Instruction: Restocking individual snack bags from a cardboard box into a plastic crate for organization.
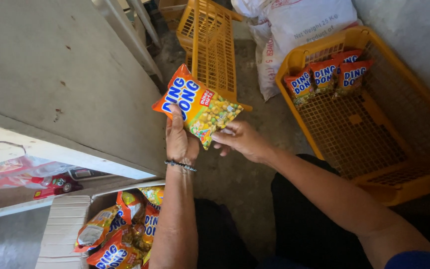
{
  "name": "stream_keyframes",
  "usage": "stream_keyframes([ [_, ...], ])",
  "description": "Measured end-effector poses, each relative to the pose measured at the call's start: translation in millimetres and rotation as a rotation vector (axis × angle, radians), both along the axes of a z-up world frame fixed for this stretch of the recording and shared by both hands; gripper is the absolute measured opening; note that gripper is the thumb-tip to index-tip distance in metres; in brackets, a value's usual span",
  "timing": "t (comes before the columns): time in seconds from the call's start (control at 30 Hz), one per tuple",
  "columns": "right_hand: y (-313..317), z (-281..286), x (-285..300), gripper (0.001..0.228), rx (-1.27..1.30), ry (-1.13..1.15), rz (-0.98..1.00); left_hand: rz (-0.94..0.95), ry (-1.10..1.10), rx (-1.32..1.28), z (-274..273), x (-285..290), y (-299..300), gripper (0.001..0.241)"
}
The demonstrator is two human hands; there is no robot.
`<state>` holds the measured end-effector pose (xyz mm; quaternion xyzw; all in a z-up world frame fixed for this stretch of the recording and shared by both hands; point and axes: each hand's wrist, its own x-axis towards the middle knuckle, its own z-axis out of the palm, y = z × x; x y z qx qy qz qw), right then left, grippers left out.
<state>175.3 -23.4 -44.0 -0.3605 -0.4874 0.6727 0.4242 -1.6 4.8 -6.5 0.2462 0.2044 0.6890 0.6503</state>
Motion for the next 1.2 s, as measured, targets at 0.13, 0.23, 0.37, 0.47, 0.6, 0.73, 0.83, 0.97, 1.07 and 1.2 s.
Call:
stream_keyframes([
  [0.13, 3, -3, 2, 0.028, -0.004, 0.017, -0.042, -0.064, 0.076, 0.016, 13, 8, -6, 0.041],
  [0.23, 6, -6, 5, 0.026, -0.089, 0.068, -0.045, 0.017, 0.221, 0.107, 3, 15, -5, 0.049],
  [0.37, 13, 1, 14, 0.021, -0.247, 0.148, 0.004, 0.140, 0.288, 0.222, -2, 21, -4, 0.057],
  [0.47, 15, 5, 23, 0.019, -0.345, 0.254, 0.117, 0.160, 0.259, 0.189, 2, 20, -4, 0.052],
  [0.6, 12, 6, 21, 0.028, -0.357, 0.314, 0.176, 0.116, 0.175, 0.096, 3, 8, 0, 0.039],
  [0.73, 8, 14, 17, 0.034, -0.243, 0.118, 0.032, 0.113, 0.130, 0.136, -2, 1, 2, 0.035],
  [0.83, 5, 24, 11, 0.032, -0.213, 0.058, -0.014, 0.078, 0.103, 0.141, 1, 6, -1, 0.034],
  [0.97, 7, 11, 10, 0.030, -0.159, 0.127, -0.043, 0.031, 0.092, 0.061, 3, 16, -5, 0.033],
  [1.07, 10, 6, 14, 0.026, -0.130, 0.042, -0.101, 0.011, 0.169, 0.057, 4, 18, -7, 0.030],
  [1.2, 15, -5, 17, 0.023, -0.116, 0.023, -0.120, 0.033, 0.178, 0.123, -5, 17, -4, 0.030],
])
